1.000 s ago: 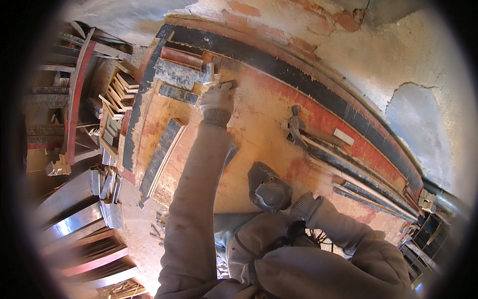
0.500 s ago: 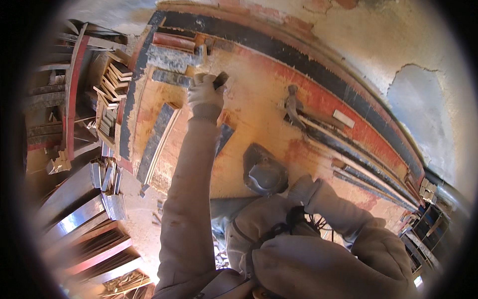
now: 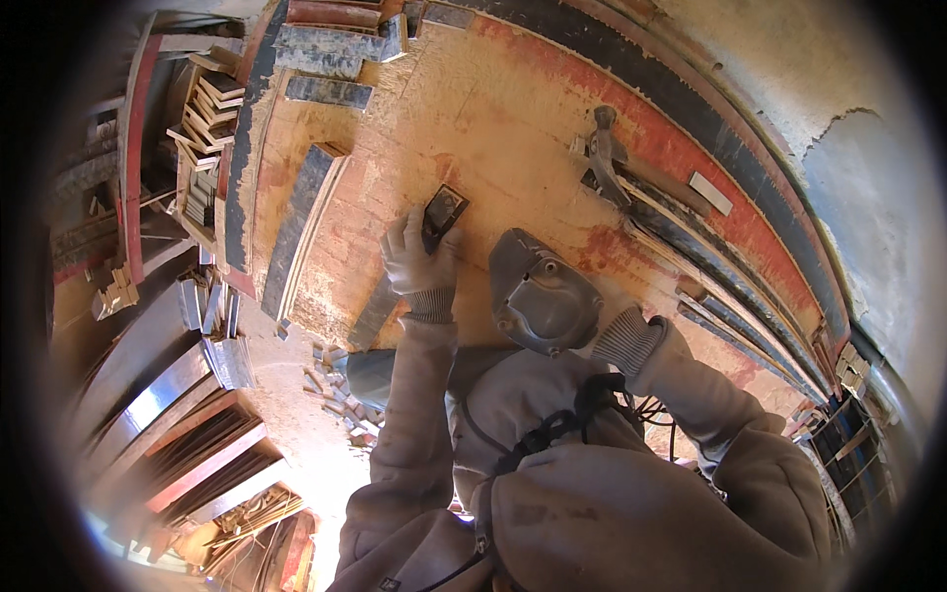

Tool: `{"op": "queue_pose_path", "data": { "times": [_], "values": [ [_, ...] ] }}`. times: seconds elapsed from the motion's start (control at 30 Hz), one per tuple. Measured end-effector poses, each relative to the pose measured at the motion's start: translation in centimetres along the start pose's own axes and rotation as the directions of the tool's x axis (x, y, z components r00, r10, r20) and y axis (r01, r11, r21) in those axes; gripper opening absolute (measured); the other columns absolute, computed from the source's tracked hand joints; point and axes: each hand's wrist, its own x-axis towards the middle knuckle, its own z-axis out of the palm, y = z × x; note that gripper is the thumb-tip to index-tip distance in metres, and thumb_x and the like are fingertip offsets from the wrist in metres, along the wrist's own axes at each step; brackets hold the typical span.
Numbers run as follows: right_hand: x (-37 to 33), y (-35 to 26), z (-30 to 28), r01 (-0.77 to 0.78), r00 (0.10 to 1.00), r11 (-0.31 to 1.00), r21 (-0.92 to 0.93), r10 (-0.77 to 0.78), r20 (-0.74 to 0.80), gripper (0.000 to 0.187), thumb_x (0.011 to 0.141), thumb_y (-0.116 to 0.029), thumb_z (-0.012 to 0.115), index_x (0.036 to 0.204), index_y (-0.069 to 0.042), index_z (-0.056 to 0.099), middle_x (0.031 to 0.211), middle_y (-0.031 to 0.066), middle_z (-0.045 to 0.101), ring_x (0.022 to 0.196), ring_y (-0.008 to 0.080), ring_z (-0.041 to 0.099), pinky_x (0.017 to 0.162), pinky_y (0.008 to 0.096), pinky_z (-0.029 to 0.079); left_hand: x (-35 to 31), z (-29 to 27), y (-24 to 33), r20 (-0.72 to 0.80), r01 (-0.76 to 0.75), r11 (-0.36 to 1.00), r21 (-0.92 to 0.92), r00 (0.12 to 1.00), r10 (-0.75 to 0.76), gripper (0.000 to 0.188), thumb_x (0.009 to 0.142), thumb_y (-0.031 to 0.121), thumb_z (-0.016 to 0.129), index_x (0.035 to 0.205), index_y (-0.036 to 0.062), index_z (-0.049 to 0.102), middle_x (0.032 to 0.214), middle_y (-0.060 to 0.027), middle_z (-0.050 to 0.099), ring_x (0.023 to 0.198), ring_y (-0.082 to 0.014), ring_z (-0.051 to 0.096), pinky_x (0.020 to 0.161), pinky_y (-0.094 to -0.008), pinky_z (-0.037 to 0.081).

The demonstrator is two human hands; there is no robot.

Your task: The person kneels on a debris-strewn floor and installs dark rectangular floorboards one by one using a nail gun. They pick up each board, position it, and drive nails into it, occasionally reloading the nail gun. The work area is a partially stripped room with exposed subfloor and scattered wood pieces.

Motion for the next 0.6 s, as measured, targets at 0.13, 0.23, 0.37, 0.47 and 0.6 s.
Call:
{"op": "queue_pose_path", "data": {
  "times": [0.13,0.23,0.37,0.47,0.6],
  "values": [
    [-0.8,-0.4,-0.3,0.022,1.0,0.962,-0.27,-0.018,0.018,0.053,0.106,-0.043,0.054,0.15,-0.014,0.056,0.15,0.0093,0.062,0.141,0.0263,0.055,0.118,0.0422,0.042,0.0,0.3,-0.3,0.011,-0.003,1.0,-0.012,1.0,0.003,0.057,0.075,0.03,0.093,0.124,0.007,0.074,0.118,-0.014,0.07,0.111,-0.0376,0.064,0.096,-0.0501,0.055],
    [-0.9,-0.3,-0.2,0.114,0.99,0.976,-0.188,-0.127,-0.059,0.056,0.104,-0.045,0.059,0.149,-0.013,0.057,0.149,0.009,0.062,0.14,0.0259,0.055,0.117,0.0414,0.043,0.3,0.4,-0.2,-0.018,0.01,0.999,-0.034,1.0,-0.011,0.052,0.073,0.028,0.093,0.119,0.0074,0.078,0.115,-0.013,0.072,0.109,-0.0369,0.065,0.094,-0.0489,0.056],
    [-0.8,-0.1,0.0,-0.05,0.998,0.989,0.143,0.055,-0.036,0.057,0.1,-0.046,0.065,0.146,-0.011,0.06,0.145,0.0091,0.065,0.137,0.0246,0.057,0.116,0.04,0.043,0.7,0.1,0.3,0.006,0.041,0.999,-0.023,0.999,-0.041,0.049,0.071,0.026,0.094,0.115,0.008,0.08,0.111,-0.0116,0.074,0.106,-0.0364,0.067,0.092,-0.0482,0.057],
    [-1.0,-0.5,-0.3,0.039,0.998,0.98,-0.193,-0.05,-0.048,0.061,0.097,-0.049,0.069,0.143,-0.01,0.062,0.142,0.0097,0.067,0.133,0.0248,0.061,0.113,0.0399,0.046,1.1,-0.4,0.6,0.067,0.097,0.995,0.01,0.993,-0.097,0.049,0.07,0.026,0.094,0.114,0.0086,0.08,0.112,-0.0099,0.075,0.107,-0.0365,0.067,0.094,-0.0491,0.056],
    [-1.0,-1.6,-1.4,-0.018,0.998,0.996,0.091,0.023,-0.054,0.062,0.094,-0.051,0.072,0.138,-0.009,0.065,0.134,0.0113,0.07,0.124,0.027,0.067,0.105,0.0423,0.053,1.7,-1.0,1.0,0.166,0.12,0.989,0.089,0.977,-0.134,0.05,0.072,0.03,0.094,0.115,0.0088,0.08,0.112,-0.0093,0.076,0.107,-0.0359,0.068,0.093,-0.0489,0.056]
  ]
}}
